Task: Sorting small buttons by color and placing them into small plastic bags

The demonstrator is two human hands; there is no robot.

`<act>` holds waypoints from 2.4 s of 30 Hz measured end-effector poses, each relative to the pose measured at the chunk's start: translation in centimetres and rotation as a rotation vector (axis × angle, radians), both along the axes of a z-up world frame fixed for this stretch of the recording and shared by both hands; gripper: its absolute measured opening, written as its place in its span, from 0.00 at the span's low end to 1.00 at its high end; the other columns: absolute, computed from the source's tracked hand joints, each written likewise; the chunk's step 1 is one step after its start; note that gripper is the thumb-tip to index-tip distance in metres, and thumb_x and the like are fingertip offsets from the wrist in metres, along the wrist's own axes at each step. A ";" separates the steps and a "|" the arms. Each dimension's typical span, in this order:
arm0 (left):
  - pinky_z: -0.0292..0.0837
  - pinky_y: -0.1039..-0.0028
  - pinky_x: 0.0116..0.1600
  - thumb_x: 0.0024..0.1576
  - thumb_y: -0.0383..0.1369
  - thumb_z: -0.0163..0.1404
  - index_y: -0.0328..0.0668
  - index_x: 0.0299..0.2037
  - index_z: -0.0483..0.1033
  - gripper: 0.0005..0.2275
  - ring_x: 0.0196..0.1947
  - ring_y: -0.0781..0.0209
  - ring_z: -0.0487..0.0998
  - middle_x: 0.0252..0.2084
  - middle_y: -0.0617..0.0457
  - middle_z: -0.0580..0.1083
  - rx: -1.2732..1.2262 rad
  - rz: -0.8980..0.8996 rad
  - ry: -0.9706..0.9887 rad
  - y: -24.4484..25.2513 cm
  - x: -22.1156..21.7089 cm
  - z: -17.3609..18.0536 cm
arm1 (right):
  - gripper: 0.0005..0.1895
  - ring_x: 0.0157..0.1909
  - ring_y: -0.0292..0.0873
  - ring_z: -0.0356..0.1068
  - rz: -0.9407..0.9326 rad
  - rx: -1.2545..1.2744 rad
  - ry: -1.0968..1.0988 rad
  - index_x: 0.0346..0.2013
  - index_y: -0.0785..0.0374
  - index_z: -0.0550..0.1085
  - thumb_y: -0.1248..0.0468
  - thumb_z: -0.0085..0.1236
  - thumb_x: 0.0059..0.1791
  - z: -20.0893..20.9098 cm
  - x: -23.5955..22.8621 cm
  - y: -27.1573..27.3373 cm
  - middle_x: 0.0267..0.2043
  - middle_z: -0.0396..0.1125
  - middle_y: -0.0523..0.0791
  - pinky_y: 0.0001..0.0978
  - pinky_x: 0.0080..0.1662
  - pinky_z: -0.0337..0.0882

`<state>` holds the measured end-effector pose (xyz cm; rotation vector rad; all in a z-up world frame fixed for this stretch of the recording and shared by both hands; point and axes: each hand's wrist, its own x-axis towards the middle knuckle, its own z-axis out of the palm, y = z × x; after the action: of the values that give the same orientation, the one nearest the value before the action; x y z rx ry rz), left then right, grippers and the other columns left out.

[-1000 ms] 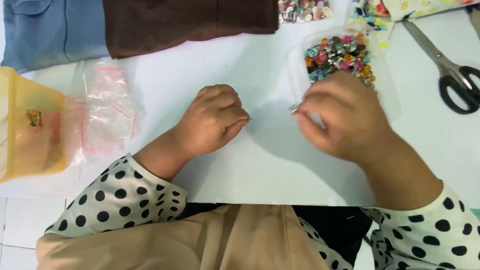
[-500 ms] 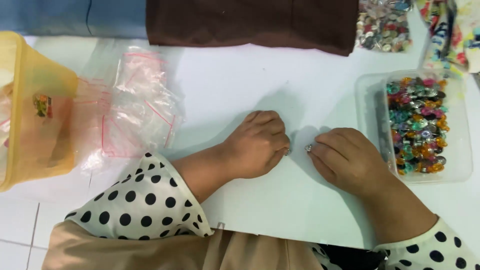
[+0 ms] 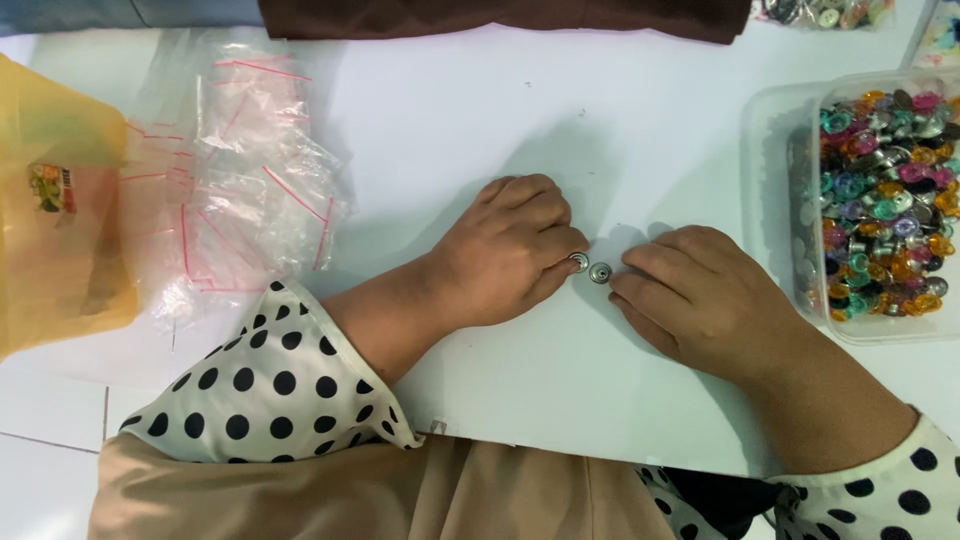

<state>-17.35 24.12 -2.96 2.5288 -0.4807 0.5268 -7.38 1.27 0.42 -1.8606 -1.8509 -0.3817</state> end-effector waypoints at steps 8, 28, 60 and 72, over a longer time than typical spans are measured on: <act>0.67 0.53 0.61 0.53 0.37 0.63 0.45 0.37 0.81 0.08 0.55 0.48 0.72 0.38 0.54 0.72 0.110 -0.069 -0.026 -0.8 -0.5 -0.4 | 0.04 0.38 0.48 0.70 0.007 0.102 -0.024 0.33 0.61 0.75 0.68 0.57 0.53 -0.9 -0.4 0.5 0.38 0.69 0.45 0.40 0.39 0.71; 0.70 0.62 0.52 0.59 0.31 0.59 0.46 0.42 0.80 0.04 0.52 0.50 0.73 0.42 0.56 0.72 0.154 -0.159 -0.055 -4.0 1.2 3.3 | 0.08 0.44 0.56 0.69 -0.522 -0.023 0.056 0.51 0.69 0.82 0.76 0.61 0.58 5.0 8.5 -12.9 0.46 0.74 0.52 0.47 0.50 0.67; 0.65 0.59 0.56 0.52 0.37 0.63 0.47 0.31 0.79 0.07 0.50 0.53 0.72 0.35 0.57 0.71 0.381 -0.205 -0.142 -14.8 14.4 3.9 | 0.06 0.34 0.55 0.74 -0.705 -0.549 0.292 0.30 0.61 0.80 0.64 0.58 0.48 4.7 8.5 -14.6 0.28 0.71 0.50 0.48 0.35 0.75; 0.64 0.60 0.54 0.50 0.36 0.64 0.46 0.33 0.80 0.07 0.48 0.52 0.71 0.35 0.55 0.71 0.399 -0.187 -0.127 -16.4 14.0 4.9 | 0.11 0.32 0.56 0.73 -0.742 -0.563 0.337 0.26 0.60 0.78 0.61 0.56 0.50 1.9 10.5 -14.4 0.25 0.68 0.48 0.48 0.32 0.74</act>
<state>-3.33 7.73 1.95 2.7919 -0.9418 0.5679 3.09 -13.11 2.29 -2.7612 -1.0468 0.2498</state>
